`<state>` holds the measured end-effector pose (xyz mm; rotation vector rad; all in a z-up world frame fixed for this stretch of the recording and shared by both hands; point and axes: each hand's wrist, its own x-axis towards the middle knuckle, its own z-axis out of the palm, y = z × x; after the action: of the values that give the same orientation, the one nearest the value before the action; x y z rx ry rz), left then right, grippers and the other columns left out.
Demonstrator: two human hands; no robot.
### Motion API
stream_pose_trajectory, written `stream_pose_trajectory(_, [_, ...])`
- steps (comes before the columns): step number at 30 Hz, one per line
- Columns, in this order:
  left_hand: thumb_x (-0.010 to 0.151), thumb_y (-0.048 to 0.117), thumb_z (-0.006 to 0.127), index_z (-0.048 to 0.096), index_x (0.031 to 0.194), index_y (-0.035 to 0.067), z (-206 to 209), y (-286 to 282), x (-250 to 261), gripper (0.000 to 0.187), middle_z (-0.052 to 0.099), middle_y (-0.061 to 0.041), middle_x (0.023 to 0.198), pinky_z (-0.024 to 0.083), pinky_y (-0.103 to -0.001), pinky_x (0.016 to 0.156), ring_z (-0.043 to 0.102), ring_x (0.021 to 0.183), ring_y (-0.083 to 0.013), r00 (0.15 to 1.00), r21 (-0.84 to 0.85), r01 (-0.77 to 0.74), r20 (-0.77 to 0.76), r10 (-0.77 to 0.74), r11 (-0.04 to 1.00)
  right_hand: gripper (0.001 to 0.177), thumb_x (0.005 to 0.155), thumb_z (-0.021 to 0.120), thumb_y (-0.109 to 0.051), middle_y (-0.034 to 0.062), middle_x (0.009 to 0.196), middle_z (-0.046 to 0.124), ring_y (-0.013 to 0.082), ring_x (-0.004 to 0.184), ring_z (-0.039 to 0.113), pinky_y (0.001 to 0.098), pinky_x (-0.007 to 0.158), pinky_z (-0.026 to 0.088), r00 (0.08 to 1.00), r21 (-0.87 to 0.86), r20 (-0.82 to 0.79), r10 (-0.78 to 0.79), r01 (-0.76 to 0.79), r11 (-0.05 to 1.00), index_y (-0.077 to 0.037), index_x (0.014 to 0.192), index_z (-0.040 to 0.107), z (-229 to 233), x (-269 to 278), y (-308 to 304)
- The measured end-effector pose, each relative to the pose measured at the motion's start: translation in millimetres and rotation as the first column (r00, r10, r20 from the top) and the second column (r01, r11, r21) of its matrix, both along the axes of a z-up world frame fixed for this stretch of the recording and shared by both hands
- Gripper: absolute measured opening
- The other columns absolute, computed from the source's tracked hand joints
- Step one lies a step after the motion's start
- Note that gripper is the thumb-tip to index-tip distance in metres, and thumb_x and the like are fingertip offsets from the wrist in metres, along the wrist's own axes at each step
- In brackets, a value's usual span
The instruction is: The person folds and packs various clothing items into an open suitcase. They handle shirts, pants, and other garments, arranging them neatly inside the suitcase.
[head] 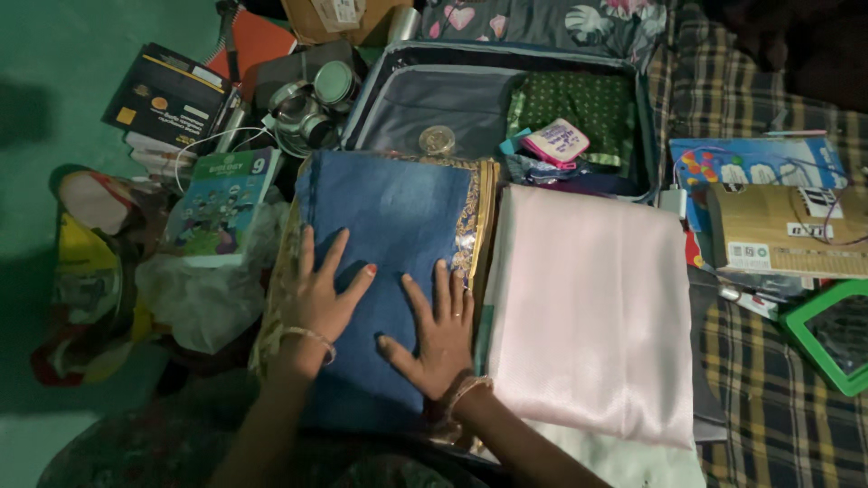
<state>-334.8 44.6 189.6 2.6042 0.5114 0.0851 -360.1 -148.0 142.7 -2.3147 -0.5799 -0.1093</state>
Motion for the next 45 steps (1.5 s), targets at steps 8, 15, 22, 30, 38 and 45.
stream_pose_trajectory(8, [0.086, 0.065, 0.063, 0.049, 0.152, 0.033, -37, 31, 0, 0.074, 0.022, -0.015, 0.169, 0.026, -0.056, 0.119, 0.025, 0.153, -0.0414, 0.992, 0.023, 0.068, 0.11, -0.07, 0.997, 0.091, 0.087, 0.064, -0.066, 0.0317, 0.166, 0.013, 0.0601, 0.149, 0.011, 0.0729, 0.115, 0.009, 1.0, -0.097, 0.026, -0.015, 0.017, 0.995, -0.019, 0.16, 0.036, -9, 0, 20])
stream_pose_trajectory(15, [0.082, 0.062, 0.065, 0.045, 0.151, 0.035, -17, 15, 9, 0.076, 0.014, -0.015, 0.169, 0.029, -0.055, 0.114, 0.019, 0.15, -0.0407, 0.997, -0.199, 0.023, 0.08, -0.007, 0.98, 0.083, 0.083, 0.076, -0.046, 0.026, 0.166, 0.019, 0.0511, 0.15, 0.016, 0.0609, 0.117, 0.021, 0.973, 0.112, -0.221, 0.071, -0.047, 0.993, -0.018, 0.154, 0.043, 17, 7, -11])
stream_pose_trajectory(22, [0.089, 0.032, 0.069, 0.053, 0.15, 0.018, -11, -80, 20, 0.065, 0.035, -0.02, 0.164, 0.026, -0.058, 0.122, 0.032, 0.153, -0.0418, 0.882, 0.199, 0.26, 0.348, -0.316, 0.945, 0.062, 0.088, 0.068, -0.022, 0.0211, 0.163, 0.037, 0.0387, 0.154, 0.026, 0.0549, 0.124, 0.023, 0.942, 0.063, 0.008, -0.335, 0.334, 0.94, -0.012, 0.147, 0.05, -15, 27, -127])
stream_pose_trajectory(30, [0.096, 0.044, 0.049, 0.043, 0.151, 0.016, -88, -212, 4, 0.062, 0.018, -0.015, 0.165, 0.008, -0.058, 0.119, 0.011, 0.153, -0.0344, 0.83, 0.2, 0.527, 0.084, -0.551, 0.826, 0.069, 0.095, 0.045, -0.05, 0.0162, 0.167, 0.024, 0.0419, 0.154, 0.018, 0.0669, 0.119, 0.009, 0.931, -0.441, 0.235, -0.278, 0.357, 0.823, -0.025, 0.158, 0.032, -66, 20, -172])
stream_pose_trajectory(38, [0.096, 0.035, 0.055, 0.042, 0.155, 0.015, -81, -200, 1, 0.064, 0.02, -0.022, 0.165, 0.013, -0.053, 0.123, 0.014, 0.154, -0.0383, 0.784, 0.052, 0.607, 0.12, -0.609, 0.793, 0.072, 0.096, 0.041, -0.055, 0.0141, 0.168, 0.017, 0.0415, 0.154, 0.01, 0.0664, 0.118, 0.003, 0.948, -0.483, 0.155, -0.279, 0.319, 0.816, -0.027, 0.16, 0.026, -70, 18, -170])
stream_pose_trajectory(45, [0.092, 0.035, 0.067, 0.052, 0.15, 0.02, -21, -81, 66, 0.062, 0.039, -0.015, 0.162, 0.026, -0.057, 0.122, 0.033, 0.152, -0.0325, 0.845, 0.191, 0.429, 0.26, -0.467, 0.883, 0.063, 0.096, 0.047, -0.05, 0.0146, 0.168, 0.024, 0.046, 0.154, 0.012, 0.0646, 0.119, 0.006, 0.957, -0.241, 0.102, -0.271, 0.288, 0.927, -0.024, 0.154, 0.042, -53, 67, -134])
